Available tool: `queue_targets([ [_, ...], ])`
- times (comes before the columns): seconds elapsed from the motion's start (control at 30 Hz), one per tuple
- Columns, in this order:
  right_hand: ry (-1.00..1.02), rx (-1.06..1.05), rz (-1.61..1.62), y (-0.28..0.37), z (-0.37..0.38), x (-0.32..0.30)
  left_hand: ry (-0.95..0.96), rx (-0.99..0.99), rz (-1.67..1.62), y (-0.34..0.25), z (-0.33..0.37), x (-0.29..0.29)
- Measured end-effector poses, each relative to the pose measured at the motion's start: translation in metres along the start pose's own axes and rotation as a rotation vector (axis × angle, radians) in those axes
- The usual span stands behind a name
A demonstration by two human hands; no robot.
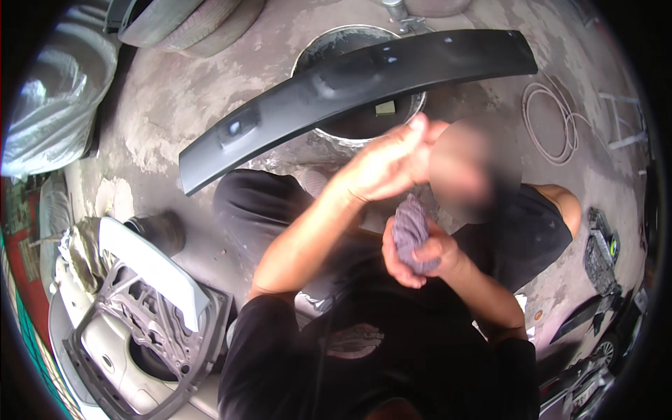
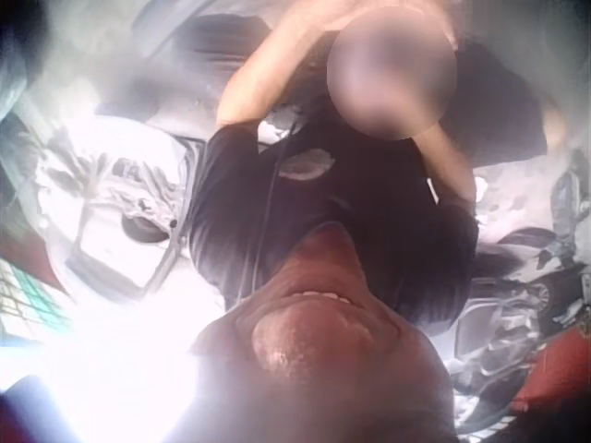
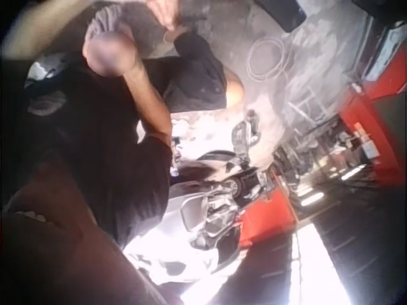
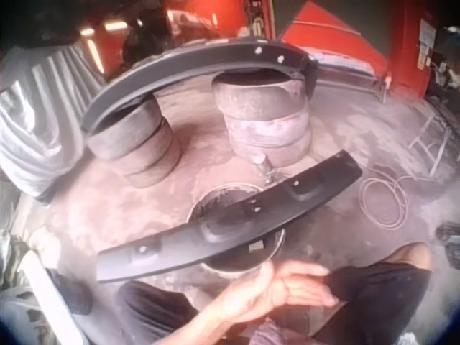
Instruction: The person sits on the floor and wipes a black car bumper with a cloth, cleaning both the front and back surfaces. They then stand up, move the bumper, and walk toward a red car where another person is working.
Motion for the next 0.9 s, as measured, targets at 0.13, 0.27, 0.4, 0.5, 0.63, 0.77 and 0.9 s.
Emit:
queue_targets([
  [0.13, 0.282, 0.104, -0.022, -0.009, 0.020, 0.051, 0.519, -0.030, -0.342, -0.014, -0.009, 0.076],
  [0.27, -0.015, 0.173, -0.466, 0.001, 0.002, 0.020, 0.169, -0.029, 0.188, -0.004, -0.024, 0.045],
  [0.4, -0.680, 0.139, -0.721, 0.010, -0.019, -0.078, -0.444, -0.252, 0.374, 0.036, -0.037, -0.035],
  [0.5, -0.875, -0.020, -1.143, 0.014, -0.011, -0.122, -0.739, -0.189, 0.432, 0.059, -0.041, -0.074],
  [0.63, -0.875, -0.240, -1.303, 0.010, -0.009, -0.113, -0.796, -0.203, 0.465, 0.067, -0.052, -0.082],
  [0.77, -0.512, 0.088, -0.289, -0.021, -0.019, -0.062, -0.307, -0.323, -0.054, 0.044, -0.047, -0.045],
  [0.9, 0.082, 0.145, 0.004, -0.021, 0.000, 0.024, 0.119, -0.074, -0.496, -0.001, -0.013, 0.009],
])
Point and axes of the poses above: each hand's wrist, its own z-axis towards the middle knuckle, its own x-axis out of the palm, y = z × x, the point moved 6 cm from there along z, towards the middle knuckle, and after that the axes turned 4 degrees about y, right-handed, at the moved point
